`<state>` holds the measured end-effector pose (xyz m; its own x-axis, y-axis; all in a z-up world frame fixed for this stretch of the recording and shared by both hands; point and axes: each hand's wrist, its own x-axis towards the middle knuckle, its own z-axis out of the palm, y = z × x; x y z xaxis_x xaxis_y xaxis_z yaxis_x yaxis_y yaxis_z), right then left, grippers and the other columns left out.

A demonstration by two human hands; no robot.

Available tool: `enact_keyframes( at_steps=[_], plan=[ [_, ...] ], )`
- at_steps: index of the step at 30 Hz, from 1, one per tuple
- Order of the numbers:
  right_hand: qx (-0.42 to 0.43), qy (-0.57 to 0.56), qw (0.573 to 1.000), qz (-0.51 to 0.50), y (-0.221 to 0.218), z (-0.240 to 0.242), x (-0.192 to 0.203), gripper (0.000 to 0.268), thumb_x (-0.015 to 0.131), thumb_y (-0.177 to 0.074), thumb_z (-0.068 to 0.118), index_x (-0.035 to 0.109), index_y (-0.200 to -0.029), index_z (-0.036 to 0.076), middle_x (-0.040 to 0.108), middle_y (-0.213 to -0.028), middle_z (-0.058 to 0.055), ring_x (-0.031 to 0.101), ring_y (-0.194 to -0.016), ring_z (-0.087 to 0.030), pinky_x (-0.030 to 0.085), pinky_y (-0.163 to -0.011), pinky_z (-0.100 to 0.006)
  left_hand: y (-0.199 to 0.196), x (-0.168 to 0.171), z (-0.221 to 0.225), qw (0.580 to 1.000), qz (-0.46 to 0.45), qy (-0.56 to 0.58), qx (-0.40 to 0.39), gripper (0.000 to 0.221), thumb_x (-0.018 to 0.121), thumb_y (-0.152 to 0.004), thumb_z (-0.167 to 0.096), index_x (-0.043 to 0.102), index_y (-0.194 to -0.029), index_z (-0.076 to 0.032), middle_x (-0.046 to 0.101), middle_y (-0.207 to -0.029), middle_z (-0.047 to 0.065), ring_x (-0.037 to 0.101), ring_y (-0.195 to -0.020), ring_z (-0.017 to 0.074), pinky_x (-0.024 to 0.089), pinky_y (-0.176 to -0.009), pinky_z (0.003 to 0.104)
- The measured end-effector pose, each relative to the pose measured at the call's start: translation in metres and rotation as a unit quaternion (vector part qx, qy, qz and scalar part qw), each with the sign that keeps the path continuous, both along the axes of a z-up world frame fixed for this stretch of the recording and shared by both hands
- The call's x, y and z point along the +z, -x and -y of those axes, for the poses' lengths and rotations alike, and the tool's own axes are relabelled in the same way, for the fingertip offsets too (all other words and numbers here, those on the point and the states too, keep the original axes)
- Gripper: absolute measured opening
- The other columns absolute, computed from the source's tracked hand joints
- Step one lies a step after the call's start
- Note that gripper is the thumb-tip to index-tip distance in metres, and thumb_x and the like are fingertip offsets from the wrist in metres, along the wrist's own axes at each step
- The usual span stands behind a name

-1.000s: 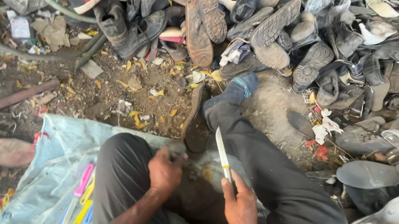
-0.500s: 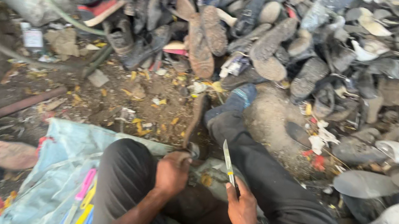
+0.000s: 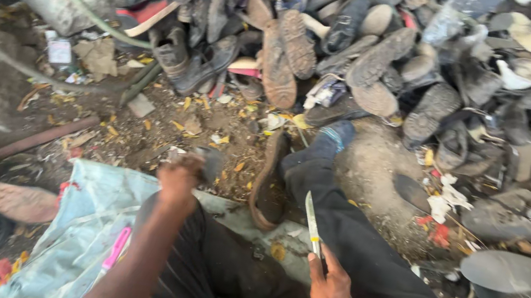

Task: The person repairs a shoe by using a small blade to trim material from the interior and exterior of the footwear, handling multiple old shoes from a large pile on the floor.

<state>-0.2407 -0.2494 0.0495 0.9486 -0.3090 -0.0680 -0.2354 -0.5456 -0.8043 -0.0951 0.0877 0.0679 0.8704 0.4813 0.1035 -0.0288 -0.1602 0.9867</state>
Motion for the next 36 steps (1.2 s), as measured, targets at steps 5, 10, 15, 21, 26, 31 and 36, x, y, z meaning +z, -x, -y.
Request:
enact_keyframes(
  at_steps=[5, 10, 15, 21, 26, 31, 36],
  plan=[
    [0.005, 0.017, 0.999, -0.036, -0.006, 0.001, 0.002, 0.047, 0.07, -0.094, 0.036, 0.067, -0.131, 0.008, 0.074, -0.114, -0.023, 0.073, -0.105, -0.035, 0.054, -0.087, -0.041, 0.061, 0.015, -0.141, 0.977, -0.003, -0.212, -0.004, 0.023, 0.07, -0.093, -0.02, 0.073, -0.102, 0.0, 0.074, -0.097, 0.016, 0.069, -0.092, 0.0281, 0.054, -0.084, 0.038],
    [0.036, 0.027, 0.998, -0.043, -0.005, -0.01, 0.012, 0.045, 0.068, -0.093, 0.033, 0.068, -0.132, 0.011, 0.074, -0.092, -0.023, 0.074, -0.085, -0.034, 0.055, -0.079, -0.043, 0.194, -0.002, -0.247, 0.876, -0.241, -0.414, 0.066, 0.029, 0.063, -0.089, -0.034, 0.076, -0.102, -0.012, 0.075, -0.103, 0.018, 0.07, -0.099, 0.0411, 0.054, -0.086, 0.049],
    [0.053, 0.014, 0.994, -0.093, -0.005, -0.026, 0.011, 0.044, 0.066, -0.093, 0.032, 0.069, -0.133, 0.014, 0.075, -0.088, -0.022, 0.075, -0.079, -0.034, 0.056, -0.077, -0.043, 0.292, -0.031, -0.288, 0.817, -0.472, -0.328, 0.042, 0.036, 0.062, -0.089, -0.045, 0.08, -0.104, -0.018, 0.077, -0.102, 0.019, 0.073, -0.1, 0.0377, 0.056, -0.087, 0.047],
    [0.07, 0.035, 0.997, -0.002, -0.004, -0.018, -0.002, 0.045, 0.07, -0.093, 0.034, 0.068, -0.13, 0.009, 0.074, -0.112, -0.023, 0.072, -0.104, -0.036, 0.053, -0.088, -0.041, 0.277, -0.027, -0.262, 0.725, -0.59, -0.317, -0.159, 0.035, 0.068, -0.086, -0.036, 0.075, -0.113, -0.015, 0.076, -0.105, 0.019, 0.071, -0.101, 0.0378, 0.056, -0.087, 0.047],
    [0.052, 0.064, 0.995, -0.059, -0.005, -0.019, -0.007, 0.047, 0.07, -0.092, 0.035, 0.068, -0.133, 0.011, 0.075, -0.112, -0.022, 0.072, -0.107, -0.036, 0.053, -0.09, -0.041, 0.183, 0.019, -0.181, 0.814, -0.404, -0.373, -0.189, 0.039, 0.072, -0.084, -0.028, 0.072, -0.12, -0.012, 0.074, -0.107, 0.019, 0.07, -0.101, 0.0378, 0.055, -0.086, 0.047],
    [0.049, 0.018, 0.996, -0.069, -0.009, -0.019, -0.001, 0.045, 0.069, -0.091, 0.03, 0.067, -0.133, 0.013, 0.075, -0.115, -0.019, 0.074, -0.104, -0.034, 0.055, -0.086, -0.041, 0.057, 0.012, 0.03, 0.872, -0.021, -0.403, -0.277, 0.025, 0.069, -0.091, -0.028, 0.077, -0.109, -0.013, 0.07, -0.116, 0.017, 0.067, -0.106, 0.0369, 0.056, -0.085, 0.045],
    [0.123, 0.116, 0.985, -0.03, -0.008, -0.004, 0.025, 0.044, 0.072, -0.085, 0.024, 0.07, -0.129, 0.019, 0.074, -0.117, -0.017, 0.073, -0.11, -0.032, 0.057, -0.088, -0.04, -0.017, -0.035, 0.127, 0.803, -0.13, -0.483, -0.324, 0.059, 0.067, -0.084, -0.024, 0.057, -0.137, -0.001, 0.064, -0.132, 0.027, 0.054, -0.131, 0.0431, 0.034, -0.117, 0.05]
  ],
)
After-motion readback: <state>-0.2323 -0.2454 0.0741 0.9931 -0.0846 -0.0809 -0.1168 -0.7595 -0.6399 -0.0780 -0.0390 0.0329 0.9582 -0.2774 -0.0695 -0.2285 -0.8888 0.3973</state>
